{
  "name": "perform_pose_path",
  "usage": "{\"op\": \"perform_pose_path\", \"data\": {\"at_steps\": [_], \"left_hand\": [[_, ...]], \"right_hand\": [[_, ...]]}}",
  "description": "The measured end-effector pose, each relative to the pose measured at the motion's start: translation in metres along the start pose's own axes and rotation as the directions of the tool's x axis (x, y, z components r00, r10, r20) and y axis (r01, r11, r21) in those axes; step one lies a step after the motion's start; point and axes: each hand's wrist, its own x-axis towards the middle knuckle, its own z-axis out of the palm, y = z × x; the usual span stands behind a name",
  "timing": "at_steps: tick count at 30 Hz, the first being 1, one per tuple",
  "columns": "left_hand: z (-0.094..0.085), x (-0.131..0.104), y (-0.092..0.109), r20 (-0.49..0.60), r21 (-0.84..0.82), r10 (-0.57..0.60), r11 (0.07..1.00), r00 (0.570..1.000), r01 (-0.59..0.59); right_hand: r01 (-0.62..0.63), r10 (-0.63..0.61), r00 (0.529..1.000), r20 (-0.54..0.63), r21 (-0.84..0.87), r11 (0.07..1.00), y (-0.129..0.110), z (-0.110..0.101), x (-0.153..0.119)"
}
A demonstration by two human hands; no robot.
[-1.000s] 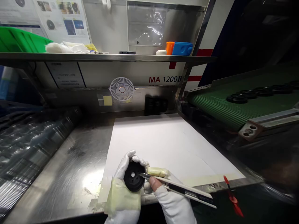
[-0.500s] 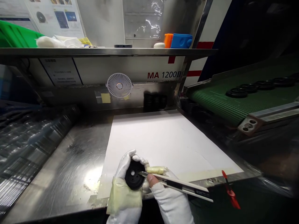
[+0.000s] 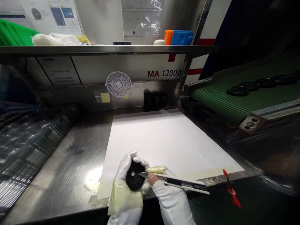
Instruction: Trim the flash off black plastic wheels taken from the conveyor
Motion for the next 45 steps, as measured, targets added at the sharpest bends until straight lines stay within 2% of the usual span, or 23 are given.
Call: {"op": "perform_pose_path", "data": {"at_steps": [4,9,15,24,32,38,45], "left_hand": [[0.000,0.001,-0.001,-0.015,-0.026,-0.005,1.000,1.000,0.005],[-0.002,0.002,-0.002,-0.017,-0.025,0.017,1.000,1.000,-0.018],[-0.003,0.004,-0.003,-0.045,-0.037,0.015,0.999,0.999,-0.016],[0.001,0.000,-0.001,-0.035,-0.019,0.006,1.000,0.999,-0.007],[-0.004,0.001,-0.001,-0.010,0.069,0.041,0.997,0.999,-0.040],[0.001,0.000,0.001,-0.004,0.115,-0.010,0.993,1.000,0.010],[-0.003,0.002,0.001,-0.029,0.047,-0.034,0.998,0.999,0.035]], "right_hand": [[0.047,-0.050,0.998,-0.040,-0.070,0.996,0.007,0.001,0.000],[0.093,-0.091,0.996,0.022,-0.146,0.985,0.018,-0.004,0.003],[0.016,-0.012,0.992,0.125,-0.032,0.999,0.009,-0.006,0.001],[0.000,-0.004,0.995,0.104,0.037,0.999,0.022,-0.004,0.002],[-0.053,0.036,0.985,0.167,0.102,0.993,0.009,-0.006,0.006],[-0.049,0.038,0.993,0.110,0.107,0.993,0.016,-0.004,0.005],[-0.072,0.060,0.990,0.129,0.095,0.993,0.013,-0.004,0.005]]}}
